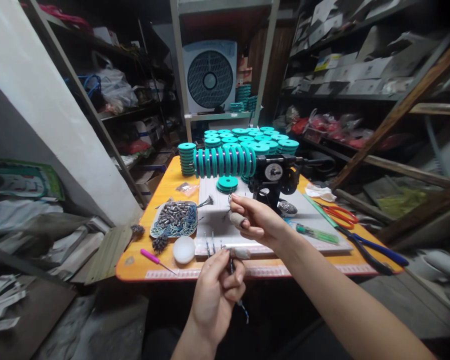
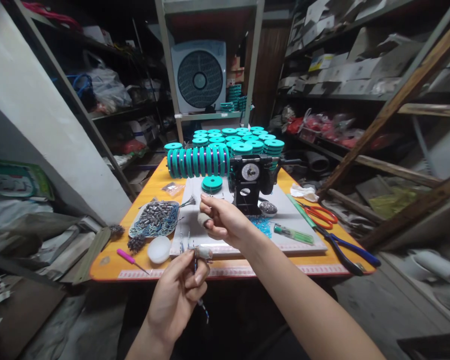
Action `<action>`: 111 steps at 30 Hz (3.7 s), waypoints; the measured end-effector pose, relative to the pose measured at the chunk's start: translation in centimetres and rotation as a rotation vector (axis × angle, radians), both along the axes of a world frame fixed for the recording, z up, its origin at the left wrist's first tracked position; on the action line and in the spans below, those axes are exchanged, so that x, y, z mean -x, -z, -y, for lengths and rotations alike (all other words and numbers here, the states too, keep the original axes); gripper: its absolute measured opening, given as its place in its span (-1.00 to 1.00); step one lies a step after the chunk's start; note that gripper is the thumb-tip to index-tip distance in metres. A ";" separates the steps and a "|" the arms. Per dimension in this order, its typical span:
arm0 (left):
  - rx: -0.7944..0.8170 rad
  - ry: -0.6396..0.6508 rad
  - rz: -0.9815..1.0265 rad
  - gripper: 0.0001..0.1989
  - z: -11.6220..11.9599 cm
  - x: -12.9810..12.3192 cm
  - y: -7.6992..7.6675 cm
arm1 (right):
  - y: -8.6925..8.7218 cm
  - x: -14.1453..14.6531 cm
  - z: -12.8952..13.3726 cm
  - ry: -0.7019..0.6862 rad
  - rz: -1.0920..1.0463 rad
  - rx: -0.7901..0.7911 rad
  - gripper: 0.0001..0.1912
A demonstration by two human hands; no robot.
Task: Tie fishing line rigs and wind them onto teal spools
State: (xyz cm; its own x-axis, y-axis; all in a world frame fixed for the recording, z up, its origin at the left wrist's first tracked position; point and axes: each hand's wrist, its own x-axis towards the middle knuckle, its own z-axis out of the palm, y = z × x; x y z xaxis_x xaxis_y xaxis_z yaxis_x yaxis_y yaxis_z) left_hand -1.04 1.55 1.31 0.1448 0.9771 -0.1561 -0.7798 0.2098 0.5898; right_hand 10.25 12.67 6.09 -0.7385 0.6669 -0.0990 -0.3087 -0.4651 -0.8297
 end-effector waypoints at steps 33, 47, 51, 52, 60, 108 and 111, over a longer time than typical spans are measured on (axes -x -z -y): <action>-0.351 -0.096 -0.536 -0.74 -5.4 -0.3 -1.1 | -3.3 -2.5 -1.2 0.109 0.664 -0.790 -0.60; -0.242 -0.033 -0.306 -0.78 -4.2 0.2 -1.5 | -1.0 0.8 -1.6 0.113 0.039 0.017 -0.55; -0.177 -0.022 -0.263 -0.78 -3.2 0.3 -0.8 | -0.8 0.8 -1.5 0.143 0.034 0.027 -0.56; -0.160 -0.023 -0.253 -0.78 -2.9 0.3 -0.6 | -0.7 0.8 -1.6 0.146 0.033 0.027 -0.57; -0.102 0.029 -0.273 -0.77 -1.5 0.3 0.0 | -0.4 0.7 -1.7 0.125 0.003 0.002 -0.57; 0.037 -0.104 -0.134 -0.68 0.6 -0.1 2.5 | 5.2 0.0 6.8 0.302 0.323 -0.447 -0.73; 0.063 -0.115 -0.089 -0.66 0.4 -0.4 2.4 | 5.2 0.1 7.1 0.361 0.325 -0.537 -0.76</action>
State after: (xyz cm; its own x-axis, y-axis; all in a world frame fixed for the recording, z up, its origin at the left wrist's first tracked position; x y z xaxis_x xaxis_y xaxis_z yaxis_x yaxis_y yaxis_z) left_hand -0.61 1.12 -1.12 0.0157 0.9744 -0.2244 -0.7463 0.1608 0.6459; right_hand 10.13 5.61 0.89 -0.4524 0.8817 0.1340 -0.0651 0.1172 -0.9910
